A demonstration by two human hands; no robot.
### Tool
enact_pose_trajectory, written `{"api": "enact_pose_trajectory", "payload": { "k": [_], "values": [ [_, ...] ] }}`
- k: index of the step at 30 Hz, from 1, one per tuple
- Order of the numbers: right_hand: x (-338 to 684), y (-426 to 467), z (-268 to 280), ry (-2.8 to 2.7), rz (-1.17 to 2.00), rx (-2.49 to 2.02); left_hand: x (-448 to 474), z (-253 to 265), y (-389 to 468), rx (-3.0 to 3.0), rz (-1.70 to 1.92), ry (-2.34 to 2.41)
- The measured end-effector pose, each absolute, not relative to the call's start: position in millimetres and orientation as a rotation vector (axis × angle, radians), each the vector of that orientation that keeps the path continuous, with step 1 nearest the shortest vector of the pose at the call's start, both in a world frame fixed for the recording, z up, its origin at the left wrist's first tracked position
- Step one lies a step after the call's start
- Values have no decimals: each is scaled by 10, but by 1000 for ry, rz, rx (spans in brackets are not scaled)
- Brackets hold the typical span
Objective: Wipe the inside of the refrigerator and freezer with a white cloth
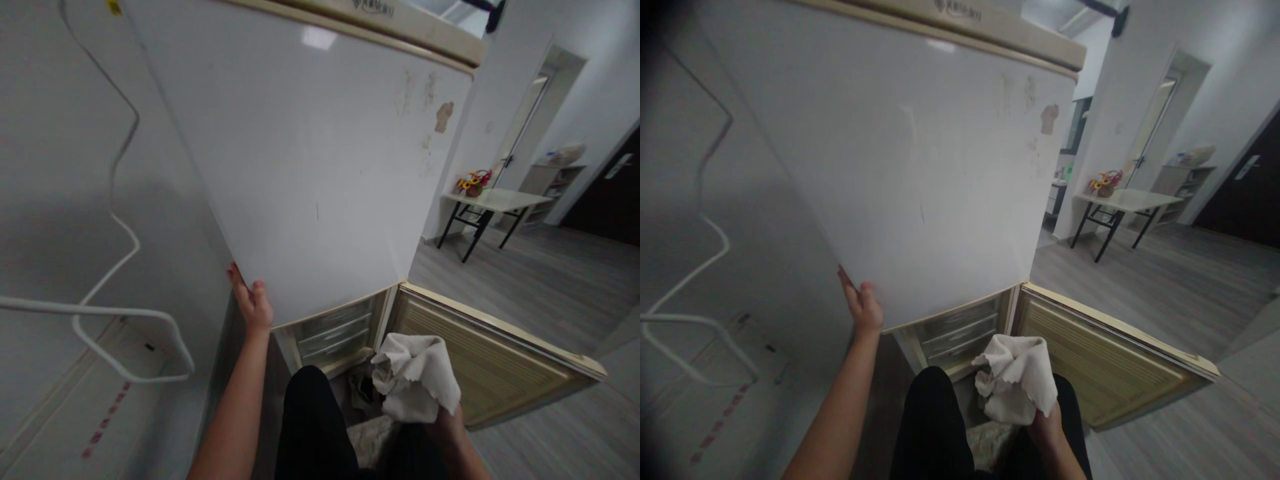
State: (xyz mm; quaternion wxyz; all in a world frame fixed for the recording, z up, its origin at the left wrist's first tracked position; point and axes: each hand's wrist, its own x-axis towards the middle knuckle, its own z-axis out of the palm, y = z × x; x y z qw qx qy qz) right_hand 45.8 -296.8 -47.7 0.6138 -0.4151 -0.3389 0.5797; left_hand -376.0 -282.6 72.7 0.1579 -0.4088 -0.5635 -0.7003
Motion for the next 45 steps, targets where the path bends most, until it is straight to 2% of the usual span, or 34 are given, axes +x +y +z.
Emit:
{"api": "enact_pose_trajectory", "payload": {
  "k": [3,8,12,14,17,19,22,27,30,33,38,43,45],
  "values": [
    [338,-2969,-325,-564,1427,-928,-3821,742,-2772,-1173,-1992,-1633],
    [300,-2940,-86,-529,1638,-779,-3817,807,-2794,-1157,-1948,-1641],
    [354,-2878,-110,-710,1640,-861,-3150,767,-3001,-1130,-1783,-1592],
    [348,-2875,-152,-846,1624,-930,-2585,660,-3116,-1481,-1760,-1513],
    [291,-2907,-204,-917,1587,-979,-1805,413,-3202,-2605,-1461,-1554],
    [248,-2935,-227,-921,1550,-1002,-1497,241,-3186,-2886,-1344,-1569],
    [216,-2949,-271,-940,1464,-1086,-1376,61,-3097,-2861,-1453,-1742],
    [232,-2931,-477,-1055,1216,-1280,-1507,17,-2938,-2594,-1945,-1887],
    [209,-2975,-621,-1149,1117,-1322,-1515,28,-2888,-2555,-1792,-2145],
    [146,-3057,-724,-1093,1325,-1272,-1466,-3,-2869,-2593,-1481,-2392],
    [-40,-3228,-984,-622,1449,-1309,-1384,-53,-2855,-2593,-1316,-2566],
    [-252,-3447,-1125,-675,1826,-1126,-1207,-77,-2980,-2681,-888,-2661],
    [-240,-3466,-1103,-676,1894,-1052,-1087,-148,-3073,-2892,-869,-2554]
  ]
}}
